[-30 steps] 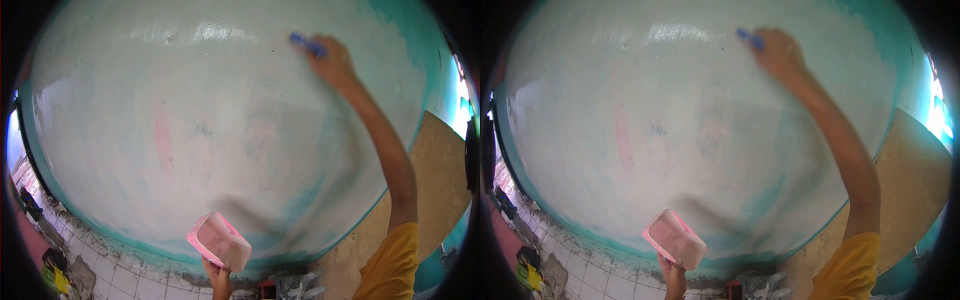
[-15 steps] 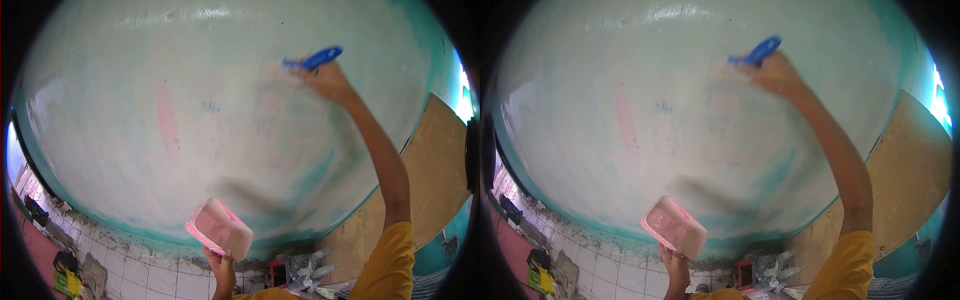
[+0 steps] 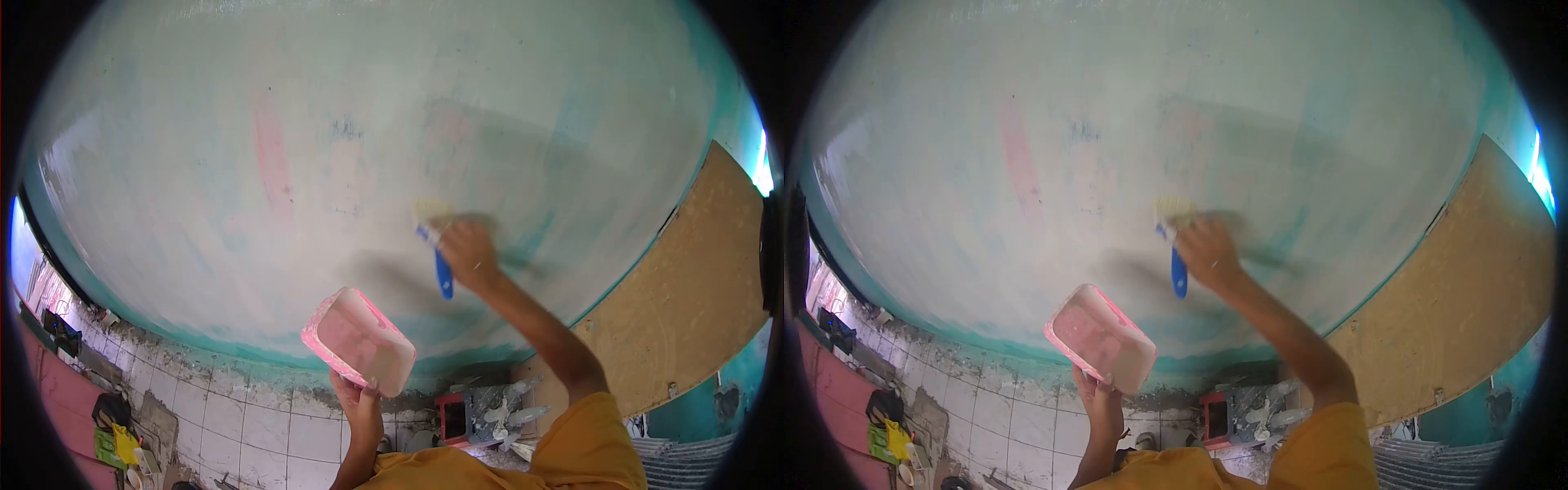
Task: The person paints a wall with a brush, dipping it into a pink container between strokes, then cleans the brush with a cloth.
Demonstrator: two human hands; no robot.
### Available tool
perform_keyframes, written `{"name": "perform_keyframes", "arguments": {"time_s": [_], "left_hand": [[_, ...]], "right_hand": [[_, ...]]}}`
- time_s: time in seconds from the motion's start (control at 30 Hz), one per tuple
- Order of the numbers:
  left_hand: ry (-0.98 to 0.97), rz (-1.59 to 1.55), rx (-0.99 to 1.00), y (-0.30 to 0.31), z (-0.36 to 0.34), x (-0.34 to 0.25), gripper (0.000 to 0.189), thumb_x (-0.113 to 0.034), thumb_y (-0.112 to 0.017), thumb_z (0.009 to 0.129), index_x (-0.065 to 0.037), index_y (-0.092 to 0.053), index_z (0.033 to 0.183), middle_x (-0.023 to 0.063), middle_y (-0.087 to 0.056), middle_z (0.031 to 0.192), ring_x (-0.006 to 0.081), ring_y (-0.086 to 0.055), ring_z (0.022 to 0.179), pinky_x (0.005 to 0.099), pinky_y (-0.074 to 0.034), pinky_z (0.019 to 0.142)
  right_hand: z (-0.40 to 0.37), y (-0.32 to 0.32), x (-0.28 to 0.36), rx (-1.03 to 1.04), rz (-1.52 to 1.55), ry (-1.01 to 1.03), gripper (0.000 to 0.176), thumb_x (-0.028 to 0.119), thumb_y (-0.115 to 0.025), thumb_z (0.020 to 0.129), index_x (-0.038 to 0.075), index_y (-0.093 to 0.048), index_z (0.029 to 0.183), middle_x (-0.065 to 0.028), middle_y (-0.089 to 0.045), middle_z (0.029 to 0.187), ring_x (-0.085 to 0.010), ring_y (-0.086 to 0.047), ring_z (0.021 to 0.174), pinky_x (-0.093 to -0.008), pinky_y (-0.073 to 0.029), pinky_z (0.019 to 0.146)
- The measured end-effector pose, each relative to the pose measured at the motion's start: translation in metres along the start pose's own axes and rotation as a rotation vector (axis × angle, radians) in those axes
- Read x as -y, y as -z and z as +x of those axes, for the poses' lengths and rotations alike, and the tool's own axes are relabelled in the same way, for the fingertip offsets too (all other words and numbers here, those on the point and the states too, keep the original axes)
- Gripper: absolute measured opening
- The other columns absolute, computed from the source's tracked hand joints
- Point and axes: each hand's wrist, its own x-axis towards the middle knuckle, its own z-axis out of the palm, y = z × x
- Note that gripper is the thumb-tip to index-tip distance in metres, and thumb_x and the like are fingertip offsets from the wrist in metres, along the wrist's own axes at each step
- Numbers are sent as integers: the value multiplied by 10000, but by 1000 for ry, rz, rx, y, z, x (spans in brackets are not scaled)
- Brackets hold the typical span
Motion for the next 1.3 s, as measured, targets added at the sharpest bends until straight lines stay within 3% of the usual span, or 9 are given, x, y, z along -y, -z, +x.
{"name": "perform_keyframes", "arguments": {"time_s": [0.2, 0.3, 0.37, 0.47, 0.6, 0.77, 0.83, 1.17, 1.3], "left_hand": [[-2, 9, 38, 2, 5, -2, 903, -214, -677, 824, -145, -92, 1508, 113, -315, 1455, 263, -382, 1302, 436, -415, 990], [-10, 1, 50, -1, 9, -5, 918, -245, -686, 823, -142, -86, 1510, 110, -308, 1461, 264, -375, 1306, 441, -406, 997], [-46, 11, 94, -5, 15, -11, 930, -260, -692, 812, -134, -89, 1508, 117, -307, 1459, 261, -371, 1304, 445, -398, 1003], [-56, 25, 101, -14, 20, -14, 937, -264, -693, 801, -125, -93, 1508, 125, -318, 1445, 259, -372, 1302, 437, -391, 1010], [-59, 30, 120, -28, 23, -9, 925, -231, -683, 795, -114, -100, 1504, 131, -331, 1427, 260, -382, 1294, 429, -388, 1015], [-28, -17, 189, -45, 20, 8, 900, -199, -674, 790, -96, -120, 1492, 125, -338, 1416, 261, -378, 1307, 434, -367, 1047], [-37, -2, 229, -49, 21, 21, 893, -196, -674, 789, -91, -127, 1488, 125, -337, 1419, 261, -371, 1314, 434, -356, 1057], [-82, 20, 428, -94, -17, 58, 920, -244, -702, 769, -30, -144, 1469, 150, -309, 1456, 266, -317, 1366, 425, -277, 1111], [-43, 40, 446, -116, -36, 81, 941, -272, -709, 767, -31, -134, 1472, 147, -295, 1463, 267, -311, 1369, 426, -275, 1113]], "right_hand": [[-50, -25, 60, 84, 364, -211, 347, 124, -671, 795, 60, -621, 1133, -101, -644, 1048, -294, -605, 842, -392, -465, 717], [-57, -14, 78, -168, 520, -368, 338, 133, -669, 868, 23, -589, 1177, -97, -663, 1042, -257, -638, 845, -345, -506, 699], [-60, -2, 93, -265, 999, -922, 341, 184, -680, 887, 31, -603, 1181, -103, -676, 1017, -172, -651, 889, -300, -529, 738], [-60, 53, 104, -277, 1269, -1329, 367, 201, -636, 929, 6, -560, 1231, -72, -650, 1037, -129, -627, 906, -282, -523, 748], [-78, 101, 132, -653, 1672, -1420, 375, 150, -580, 956, -1, -487, 1287, -82, -598, 1129, -148, -608, 982, -286, -526, 795], [-130, 116, 171, -655, 1483, -1413, 305, 162, -519, 987, -2, -518, 1244, -100, -576, 1188, -159, -583, 1022, -322, -484, 882], [-130, 129, 172, -436, 1123, -1223, 308, 138, -578, 948, -14, -534, 1212, -83, -589, 1150, -127, -567, 961, -282, -469, 844], [-163, 153, 146, -167, 746, -1262, 234, 110, -752, 783, 21, -686, 989, -93, -687, 901, -157, -658, 772, -280, -516, 696], [-191, 174, 128, -106, 727, -1260, 232, 64, -730, 794, -5, -662, 1004, -112, -685, 941, -201, -659, 884, -321, -508, 798]]}}
